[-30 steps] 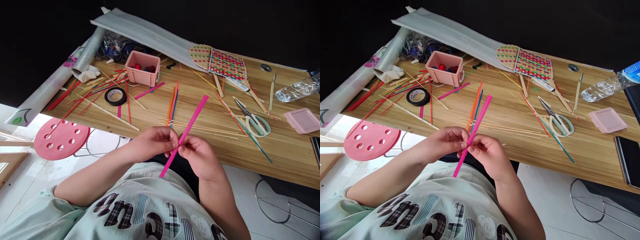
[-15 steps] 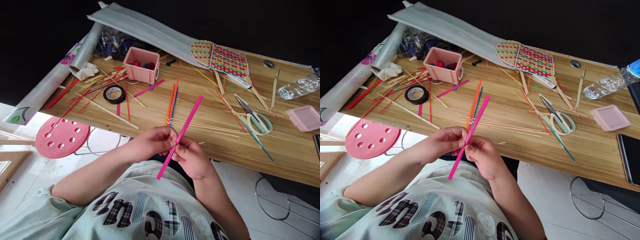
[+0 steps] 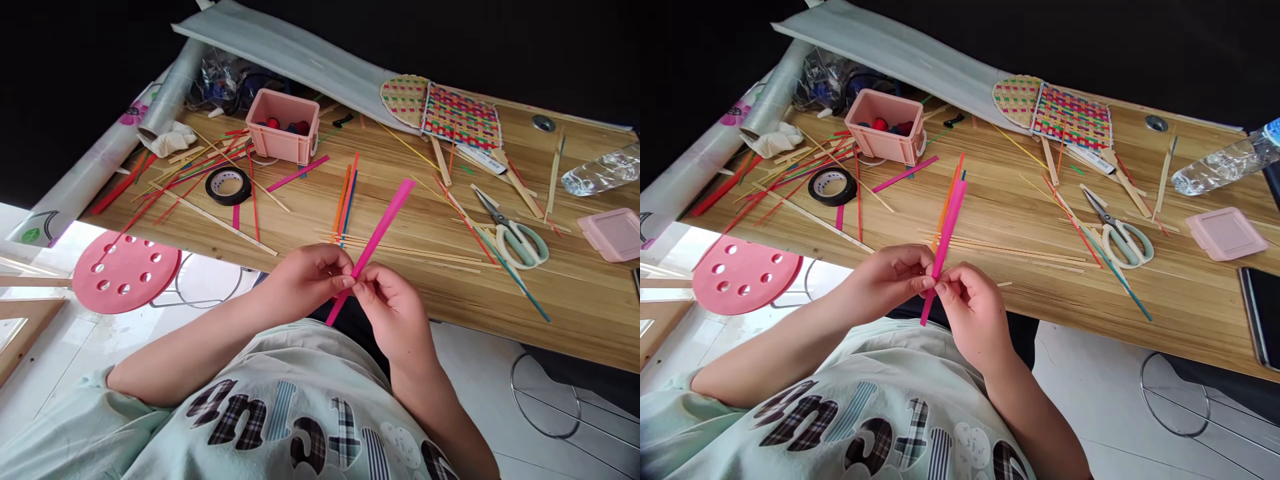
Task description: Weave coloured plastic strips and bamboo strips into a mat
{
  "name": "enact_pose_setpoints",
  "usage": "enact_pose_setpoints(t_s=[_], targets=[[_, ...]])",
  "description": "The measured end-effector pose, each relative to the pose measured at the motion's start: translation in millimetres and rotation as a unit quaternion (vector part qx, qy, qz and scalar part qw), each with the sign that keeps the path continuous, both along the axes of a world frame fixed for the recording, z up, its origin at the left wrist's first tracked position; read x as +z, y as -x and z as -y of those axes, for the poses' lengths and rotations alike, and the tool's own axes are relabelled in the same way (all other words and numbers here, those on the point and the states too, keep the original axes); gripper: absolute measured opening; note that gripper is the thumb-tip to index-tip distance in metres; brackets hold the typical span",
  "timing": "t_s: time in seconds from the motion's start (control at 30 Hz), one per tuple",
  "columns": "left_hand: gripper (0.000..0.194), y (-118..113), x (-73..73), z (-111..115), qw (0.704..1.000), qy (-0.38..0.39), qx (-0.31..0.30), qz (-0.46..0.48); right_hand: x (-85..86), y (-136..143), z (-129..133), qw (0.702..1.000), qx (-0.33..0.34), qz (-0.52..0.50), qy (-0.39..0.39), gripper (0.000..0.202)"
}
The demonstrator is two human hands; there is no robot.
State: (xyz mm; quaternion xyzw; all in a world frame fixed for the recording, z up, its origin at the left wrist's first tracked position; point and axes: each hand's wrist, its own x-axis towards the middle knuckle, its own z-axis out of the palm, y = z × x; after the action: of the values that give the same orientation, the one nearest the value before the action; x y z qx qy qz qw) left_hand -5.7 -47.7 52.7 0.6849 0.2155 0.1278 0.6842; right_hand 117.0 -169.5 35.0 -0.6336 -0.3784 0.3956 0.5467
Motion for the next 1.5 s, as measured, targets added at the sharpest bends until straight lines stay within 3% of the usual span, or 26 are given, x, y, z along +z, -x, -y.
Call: enact_pose_setpoints(t_s=[0.1, 0.2, 0.37, 0.53, 0.63, 0.7, 0.8, 0.87, 0.93, 1.03, 1.13, 1.2, 1.3, 1.5], targets=[[0.034, -1, -5.6, -3, 0.992, 0.116, -0.039, 0.004, -2.7, 1, 0, 0.998, 0.025, -0.056, 0.001, 0.016], [0.035, -1, -5.8, -7, 0.985, 0.159, -0.058, 0.015, -10.0, 2, -2, 0.99, 0.034, -0.14, -0.004, 0.017], [0.034, 3, -1.1, -15, 0.976, 0.216, -0.028, 0.015, -14.1, -7, -2, 0.98, 0.004, -0.197, -0.004, 0.018], [0.035, 15, -0.1, -29, 0.969, 0.246, 0.015, -0.002, -6.8, -37, 7, 0.975, -0.012, -0.222, 0.02, 0.019], [0.031, 19, -1.2, -33, 0.977, 0.196, 0.084, 0.001, -2.7, -69, 10, 0.968, -0.114, -0.223, -0.002, 0.018], [0.027, 19, -1.3, -31, 0.98, 0.154, 0.124, 0.002, 2.6, -95, 6, 0.963, -0.208, -0.166, -0.047, 0.017], [0.023, 15, 0.0, -27, 0.98, 0.151, 0.133, 0.006, 16.2, -128, -8, 0.951, -0.29, -0.066, -0.091, 0.009], [0.022, 11, 0.9, -24, 0.976, 0.166, 0.138, 0.016, 24.5, -135, -17, 0.947, -0.305, -0.028, -0.097, 0.02], [0.023, 8, 0.5, -23, 0.973, 0.172, 0.149, 0.029, 27.2, -127, -21, 0.95, -0.303, -0.001, -0.081, 0.035], [0.025, 5, -3.0, -19, 0.972, 0.178, 0.149, 0.038, 18.8, -85, -19, 0.967, -0.25, 0.038, -0.038, 0.041], [0.029, 3, -8.6, -10, 0.969, 0.194, 0.147, 0.043, 5.7, -33, -15, 0.998, -0.063, 0.011, 0.024, 0.021], [0.032, 2, -12.4, -3, 0.967, 0.208, 0.14, 0.05, -0.7, -7, -14, 0.999, -0.005, -0.038, 0.019, 0.013], [0.033, 4, -17.0, 3, 0.964, 0.226, 0.128, 0.047, -6.9, 11, -15, 0.997, 0.001, -0.078, 0.007, 0.014], [0.032, 13, -18.7, -1, 0.968, 0.239, 0.07, 0.024, -16.3, 9, -13, 0.988, -0.011, -0.153, 0.027, 0.017]])
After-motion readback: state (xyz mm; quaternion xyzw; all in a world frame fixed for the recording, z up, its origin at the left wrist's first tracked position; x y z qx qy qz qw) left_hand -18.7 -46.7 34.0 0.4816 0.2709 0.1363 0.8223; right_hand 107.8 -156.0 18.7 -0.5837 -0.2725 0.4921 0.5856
